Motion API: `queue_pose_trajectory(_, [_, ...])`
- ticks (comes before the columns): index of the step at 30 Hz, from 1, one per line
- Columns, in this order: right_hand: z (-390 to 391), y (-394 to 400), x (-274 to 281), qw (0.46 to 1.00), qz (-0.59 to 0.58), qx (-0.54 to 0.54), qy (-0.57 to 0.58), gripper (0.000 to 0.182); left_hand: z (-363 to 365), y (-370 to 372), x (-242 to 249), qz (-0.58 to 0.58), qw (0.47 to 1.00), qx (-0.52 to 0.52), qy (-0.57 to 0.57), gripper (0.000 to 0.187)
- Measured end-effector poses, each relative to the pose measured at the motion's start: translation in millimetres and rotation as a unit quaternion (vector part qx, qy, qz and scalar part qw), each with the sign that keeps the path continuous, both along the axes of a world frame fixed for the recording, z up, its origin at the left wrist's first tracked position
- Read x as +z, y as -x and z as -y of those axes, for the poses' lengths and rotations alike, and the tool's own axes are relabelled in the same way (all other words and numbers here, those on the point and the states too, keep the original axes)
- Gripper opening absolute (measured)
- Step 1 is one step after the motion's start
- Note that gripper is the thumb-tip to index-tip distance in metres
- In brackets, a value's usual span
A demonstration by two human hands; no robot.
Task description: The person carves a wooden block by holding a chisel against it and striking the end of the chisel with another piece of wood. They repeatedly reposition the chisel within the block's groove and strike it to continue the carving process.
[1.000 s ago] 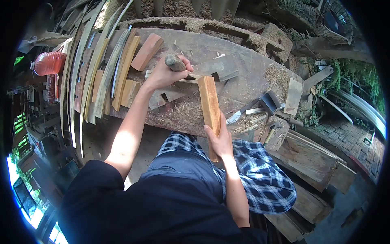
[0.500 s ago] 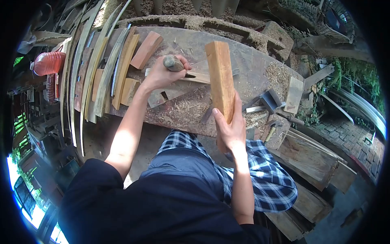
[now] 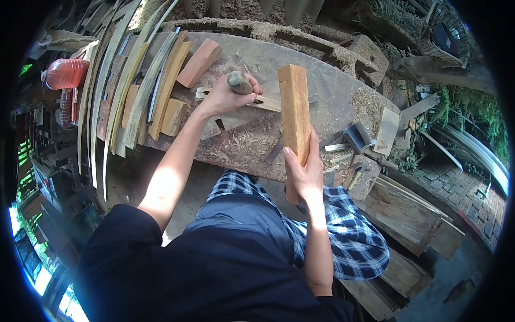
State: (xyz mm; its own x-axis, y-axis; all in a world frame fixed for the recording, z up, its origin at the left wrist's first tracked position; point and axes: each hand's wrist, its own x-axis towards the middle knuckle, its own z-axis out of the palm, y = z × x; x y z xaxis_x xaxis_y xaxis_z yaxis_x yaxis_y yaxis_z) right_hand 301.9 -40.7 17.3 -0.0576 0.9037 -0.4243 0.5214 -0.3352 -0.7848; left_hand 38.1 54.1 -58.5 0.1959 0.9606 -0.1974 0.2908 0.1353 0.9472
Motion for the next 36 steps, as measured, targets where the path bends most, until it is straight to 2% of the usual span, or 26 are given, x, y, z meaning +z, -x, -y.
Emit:
queue_pose_trajectory(4, [-6.1,16.6,25.7,1.000,-0.012,-0.003,0.015,0.078,1.8,-4.6,-0.5,-0.003,1.000,0.021,-0.006,0.012])
queue_pose_trajectory(6, [-8.9,26.2,41.1,0.992,0.005,0.021,-0.124,0.081,2.0,-6.2,-3.9,-0.018,0.999,0.015,-0.039,0.013])
queue_pose_trajectory(7, [-13.0,33.7,59.1,0.993,-0.040,0.012,-0.110,0.084,3.5,-8.8,-4.4,-0.019,0.999,0.019,-0.038,0.013])
queue_pose_trajectory(9, [-14.9,45.4,74.6,0.963,-0.133,0.026,-0.235,0.087,9.3,-17.1,1.6,-0.042,0.997,0.043,-0.045,0.013])
queue_pose_trajectory(10, [-15.8,52.5,76.9,0.945,-0.206,0.018,-0.253,0.089,12.7,-20.8,5.0,-0.053,0.996,0.054,-0.058,0.019])
queue_pose_trajectory(11, [-16.8,54.8,72.6,0.944,-0.207,0.022,-0.255,0.089,16.1,-23.9,8.7,-0.053,0.995,0.057,-0.060,0.019])
queue_pose_trajectory(13, [-16.7,57.2,61.4,0.964,-0.007,0.089,-0.250,0.090,21.3,-29.3,15.0,-0.074,0.992,0.053,-0.086,0.021])
queue_pose_trajectory(14, [-22.6,57.4,64.2,0.974,0.137,0.144,-0.110,0.089,23.2,-30.2,13.8,-0.059,0.990,0.043,-0.123,0.026])
queue_pose_trajectory(15, [-24.6,54.7,57.7,0.968,0.104,0.159,-0.163,0.087,24.3,-31.3,12.3,-0.059,0.989,0.046,-0.127,0.026])
queue_pose_trajectory(17, [-21.5,62.0,73.3,0.981,0.102,0.108,-0.121,0.085,28.0,-31.5,14.0,-0.060,0.990,0.055,-0.115,0.029])
queue_pose_trajectory(18, [-16.3,64.7,80.5,0.987,0.048,0.079,-0.133,0.085,27.5,-34.2,2.7,-0.068,0.985,0.071,-0.140,0.031])
queue_pose_trajectory(19, [-13.7,61.0,71.0,0.956,0.000,0.096,-0.277,0.087,31.6,-35.7,-1.2,-0.067,0.986,0.075,-0.135,0.031])
queue_pose_trajectory(21, [-8.3,63.8,62.6,0.931,-0.083,0.079,-0.345,0.087,32.3,-36.5,5.1,-0.091,0.986,0.073,-0.122,0.031])
queue_pose_trajectory(22, [-7.3,56.7,55.0,0.937,0.033,0.114,-0.329,0.087,32.8,-39.4,4.7,-0.104,0.983,0.086,-0.126,0.029])
queue_pose_trajectory(23, [-10.2,60.0,59.6,0.964,0.169,0.144,-0.148,0.086,31.9,-39.0,0.5,-0.050,0.980,0.081,-0.176,0.025])
queue_pose_trajectory(25, [-16.0,53.2,53.9,0.956,0.147,0.172,-0.189,0.086,31.0,-43.5,-7.7,-0.044,0.983,0.094,-0.153,0.021])
queue_pose_trajectory(27, [-11.6,67.6,73.9,0.983,0.067,0.088,-0.146,0.087,30.0,-37.6,8.4,-0.102,0.989,0.064,-0.080,0.018])
queue_pose_trajectory(28, [-11.8,65.5,62.3,0.939,0.006,0.112,-0.325,0.088,30.9,-41.3,5.1,-0.108,0.984,0.088,-0.109,0.018])
queue_pose_trajectory(29, [-13.2,65.2,53.4,0.912,-0.042,0.106,-0.394,0.089,33.1,-38.5,5.9,-0.110,0.984,0.091,-0.107,0.018])
queue_pose_trajectory(31, [-4.5,67.3,51.8,0.950,-0.003,0.095,-0.296,0.088,34.0,-41.4,10.9,-0.135,0.982,0.083,-0.103,0.017])
queue_pose_trajectory(32, [-9.4,65.5,56.1,0.970,0.162,0.140,-0.114,0.088,35.1,-43.2,9.3,-0.091,0.978,0.105,-0.157,0.016])
queue_pose_trajectory(33, [-10.4,59.6,50.7,0.962,0.148,0.156,-0.169,0.085,37.5,-42.7,6.8,-0.045,0.969,0.126,-0.209,0.016])
queue_pose_trajectory(35, [-7.5,65.3,55.3,0.979,0.077,0.101,-0.159,0.083,36.8,-32.3,10.0,-0.042,0.992,0.082,-0.089,0.016])
queue_pose_trajectory(36, [-3.1,61.6,47.7,0.980,0.080,0.102,-0.154,0.083,41.8,-28.7,4.7,-0.040,0.992,0.082,-0.084,0.016])
